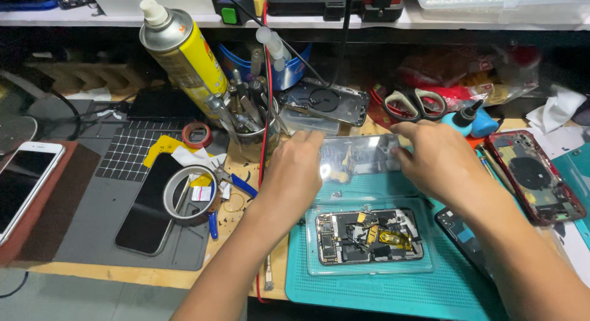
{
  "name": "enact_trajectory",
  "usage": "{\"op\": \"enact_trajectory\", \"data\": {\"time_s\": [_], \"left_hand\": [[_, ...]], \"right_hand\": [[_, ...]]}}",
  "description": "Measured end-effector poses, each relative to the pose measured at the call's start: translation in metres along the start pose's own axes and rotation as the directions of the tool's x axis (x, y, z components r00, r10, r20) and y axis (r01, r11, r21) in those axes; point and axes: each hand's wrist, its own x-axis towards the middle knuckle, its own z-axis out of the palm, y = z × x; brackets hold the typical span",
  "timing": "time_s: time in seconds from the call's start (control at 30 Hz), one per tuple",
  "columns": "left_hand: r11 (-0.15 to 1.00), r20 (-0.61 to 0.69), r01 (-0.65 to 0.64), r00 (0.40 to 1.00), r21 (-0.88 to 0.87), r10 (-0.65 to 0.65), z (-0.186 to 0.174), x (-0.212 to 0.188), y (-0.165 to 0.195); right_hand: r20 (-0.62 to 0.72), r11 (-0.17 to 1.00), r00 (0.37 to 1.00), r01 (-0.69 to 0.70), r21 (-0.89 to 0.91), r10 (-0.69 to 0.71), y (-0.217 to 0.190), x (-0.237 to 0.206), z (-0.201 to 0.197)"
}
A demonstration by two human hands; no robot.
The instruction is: The person repairs a disassembled smartphone at a workbench. They apply brown tape to a small flex component, cut the tape with scissors, place the component into a clear plastic storage box, then pick up the phone body and press a new back panel and parts into place by hand.
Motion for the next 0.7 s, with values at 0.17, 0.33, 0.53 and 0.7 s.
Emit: {"op": "enact_trajectory", "data": {"time_s": [0.17, 0.33, 0.53, 0.7], "left_hand": [[0.997, -0.026, 0.0, 1.0, -0.076, -0.002, -0.006, -0.002, 0.004], [0.997, -0.055, 0.006, 0.998, -0.078, -0.011, -0.006, -0.004, 0.001], [1.0, -0.099, -0.016, 0.995, -0.011, 0.015, 0.0, -0.003, -0.002], [0.994, -0.198, -0.105, 0.975, 0.015, 0.105, -0.009, -0.005, 0.005]], "right_hand": [[0.073, 0.993, 0.991, -0.106, -0.059, 0.11, -0.008, -0.004, -0.008], [-0.024, 0.998, 0.999, -0.041, -0.048, 0.04, -0.007, -0.01, -0.01], [-0.129, 0.996, 0.991, 0.012, -0.093, -0.024, 0.003, -0.019, -0.008], [-0.162, 0.991, 0.986, 0.007, -0.135, -0.029, 0.003, -0.023, -0.013]]}}
